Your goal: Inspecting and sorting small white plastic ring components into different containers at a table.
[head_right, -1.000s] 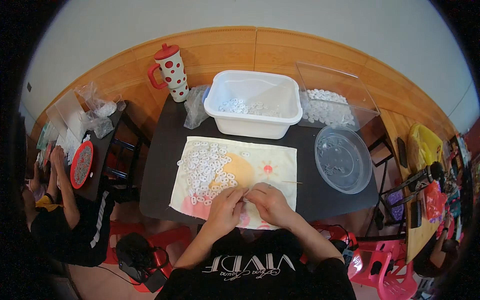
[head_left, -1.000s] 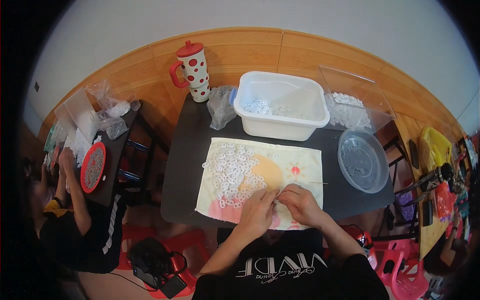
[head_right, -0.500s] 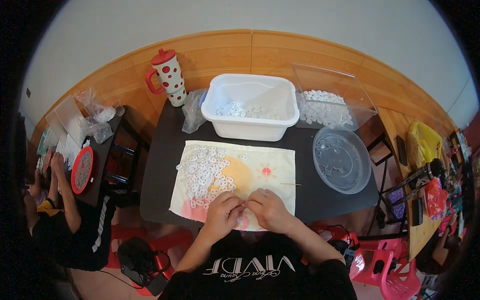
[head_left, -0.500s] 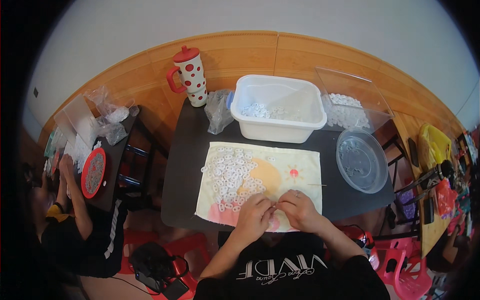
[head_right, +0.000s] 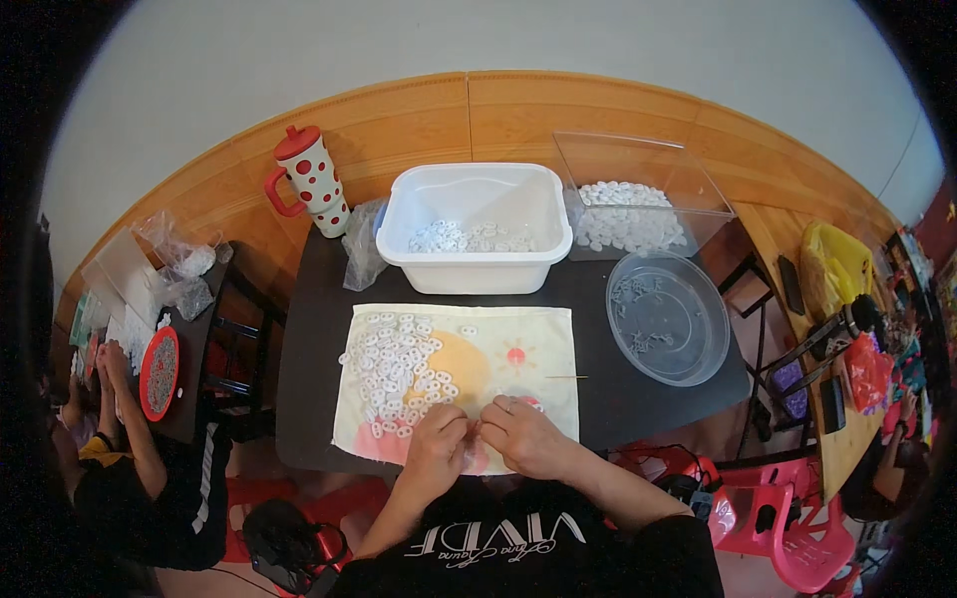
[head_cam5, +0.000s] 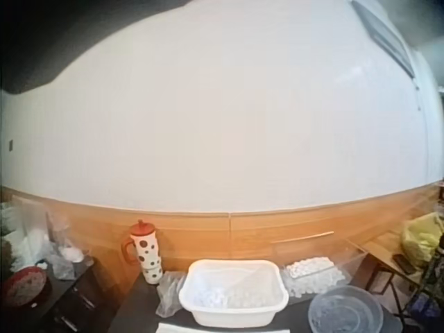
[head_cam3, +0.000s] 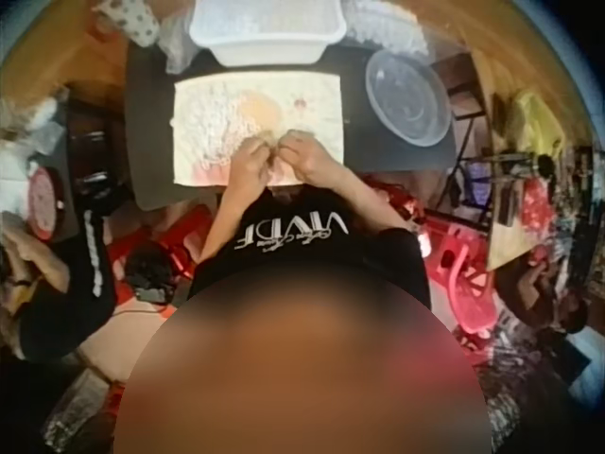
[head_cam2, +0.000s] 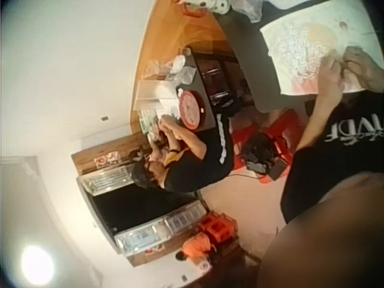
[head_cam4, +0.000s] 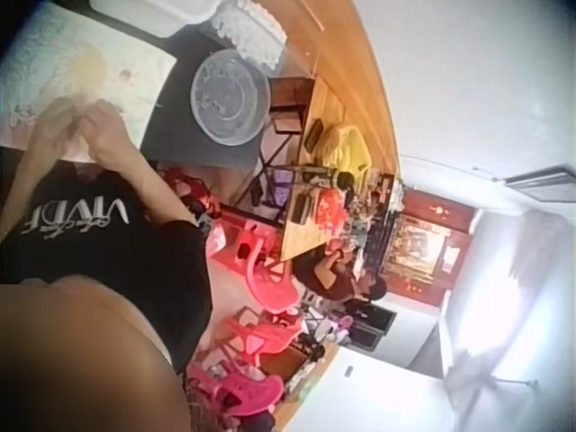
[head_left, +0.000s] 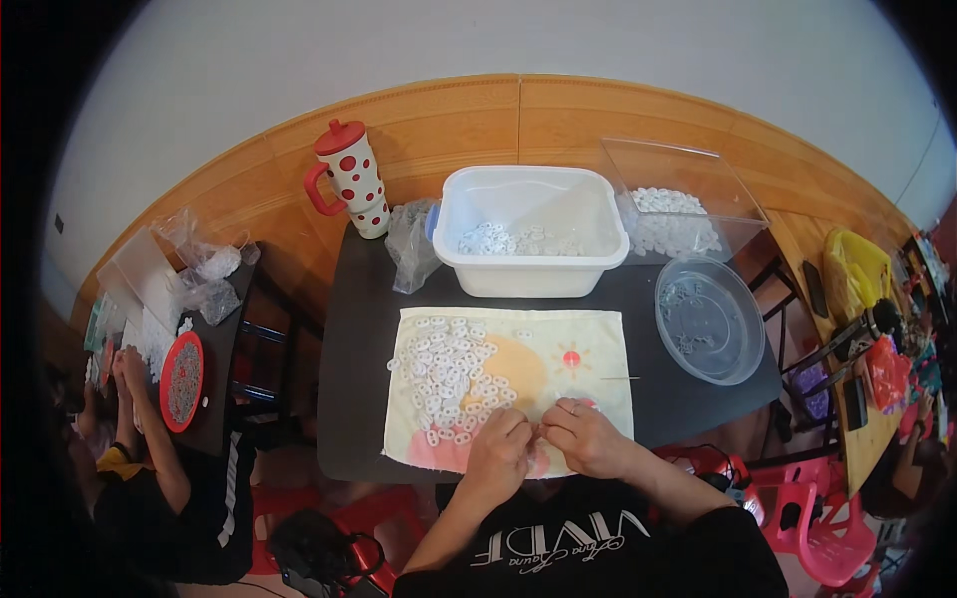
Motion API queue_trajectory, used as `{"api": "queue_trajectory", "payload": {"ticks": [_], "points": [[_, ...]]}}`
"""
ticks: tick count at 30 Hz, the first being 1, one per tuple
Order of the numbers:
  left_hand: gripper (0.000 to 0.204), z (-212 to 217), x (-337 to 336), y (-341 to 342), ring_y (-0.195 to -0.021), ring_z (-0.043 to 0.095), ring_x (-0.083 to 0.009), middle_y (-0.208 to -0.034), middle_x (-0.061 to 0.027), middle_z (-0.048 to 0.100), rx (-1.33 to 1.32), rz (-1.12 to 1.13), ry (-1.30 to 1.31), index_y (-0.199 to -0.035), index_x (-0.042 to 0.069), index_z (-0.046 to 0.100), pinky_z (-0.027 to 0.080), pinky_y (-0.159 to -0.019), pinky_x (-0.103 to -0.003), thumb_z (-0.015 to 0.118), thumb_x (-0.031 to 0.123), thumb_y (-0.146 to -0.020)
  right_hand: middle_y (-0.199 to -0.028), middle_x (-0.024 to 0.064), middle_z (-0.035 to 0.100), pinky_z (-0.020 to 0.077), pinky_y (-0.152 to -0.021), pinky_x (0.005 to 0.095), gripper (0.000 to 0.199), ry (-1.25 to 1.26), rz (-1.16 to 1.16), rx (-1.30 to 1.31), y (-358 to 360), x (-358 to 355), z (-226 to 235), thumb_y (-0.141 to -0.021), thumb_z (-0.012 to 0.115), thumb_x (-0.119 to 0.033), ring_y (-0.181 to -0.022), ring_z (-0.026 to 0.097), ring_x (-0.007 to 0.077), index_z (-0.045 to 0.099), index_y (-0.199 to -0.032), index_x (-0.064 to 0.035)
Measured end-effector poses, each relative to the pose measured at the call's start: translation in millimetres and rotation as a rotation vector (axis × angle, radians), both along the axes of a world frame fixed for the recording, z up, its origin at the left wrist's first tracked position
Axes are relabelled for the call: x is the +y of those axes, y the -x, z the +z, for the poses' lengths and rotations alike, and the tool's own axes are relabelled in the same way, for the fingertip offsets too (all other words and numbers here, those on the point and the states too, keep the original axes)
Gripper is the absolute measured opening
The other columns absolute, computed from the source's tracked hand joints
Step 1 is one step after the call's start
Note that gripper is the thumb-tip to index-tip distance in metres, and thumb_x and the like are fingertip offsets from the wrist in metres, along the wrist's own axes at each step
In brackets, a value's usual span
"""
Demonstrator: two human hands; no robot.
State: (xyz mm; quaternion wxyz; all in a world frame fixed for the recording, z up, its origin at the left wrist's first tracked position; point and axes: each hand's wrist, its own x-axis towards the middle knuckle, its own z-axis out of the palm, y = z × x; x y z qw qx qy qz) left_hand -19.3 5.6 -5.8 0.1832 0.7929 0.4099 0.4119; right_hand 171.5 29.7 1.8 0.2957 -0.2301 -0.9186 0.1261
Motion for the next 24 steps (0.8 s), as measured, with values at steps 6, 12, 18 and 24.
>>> {"api": "queue_trajectory", "payload": {"ticks": [6,12,18,24], "points": [[0.016,1.7,-1.7,-1.9,-0.078,0.053,-0.0323,-0.082,-0.0129,0.051,0.076,0.028,-0.010,-0.084,-0.002,0.061,0.046,-0.065,-0.040,0.064,-0.004,-0.068,-0.087,0.0126,0.050,0.0440,-0.071,0.0388,0.023,0.024,0.017,0.002,0.7,1.2,5.0,-0.064,0.059,-0.004,-0.081,0.051,0.0307,0.058,-0.087,0.0004],[0.018,3.5,-3.4,-2.3,-0.077,0.053,-0.0328,-0.082,-0.0130,0.051,0.087,0.011,-0.008,-0.083,-0.002,0.060,0.046,-0.064,-0.042,0.064,-0.005,-0.066,-0.088,0.0115,0.051,0.0443,-0.073,0.0386,0.022,0.039,0.045,-0.033,-1.3,1.1,7.7,-0.063,0.060,-0.004,-0.082,0.051,0.0303,0.059,-0.085,-0.0009],[0.023,-4.8,-1.2,4.7,-0.080,0.058,-0.0332,-0.090,-0.0147,0.056,0.010,-0.001,0.045,-0.092,-0.002,0.062,0.049,-0.066,-0.039,0.068,-0.005,-0.070,-0.088,0.0110,0.055,0.0460,-0.070,0.0384,0.019,0.120,-0.013,0.070,0.0,2.6,-0.4,-0.069,0.060,0.003,-0.082,0.055,0.0305,0.061,-0.087,-0.0003],[0.033,-5.1,-1.5,4.0,-0.076,0.065,-0.0222,-0.099,-0.0134,0.061,-0.274,0.023,0.188,-0.110,-0.005,0.063,0.051,-0.061,-0.030,0.072,-0.004,-0.078,-0.084,0.0082,0.060,0.0449,-0.065,0.0256,0.007,0.660,-0.105,0.485,-1.0,4.4,1.7,-0.089,0.062,0.006,-0.074,0.059,0.0153,0.062,-0.094,0.0014]]}}
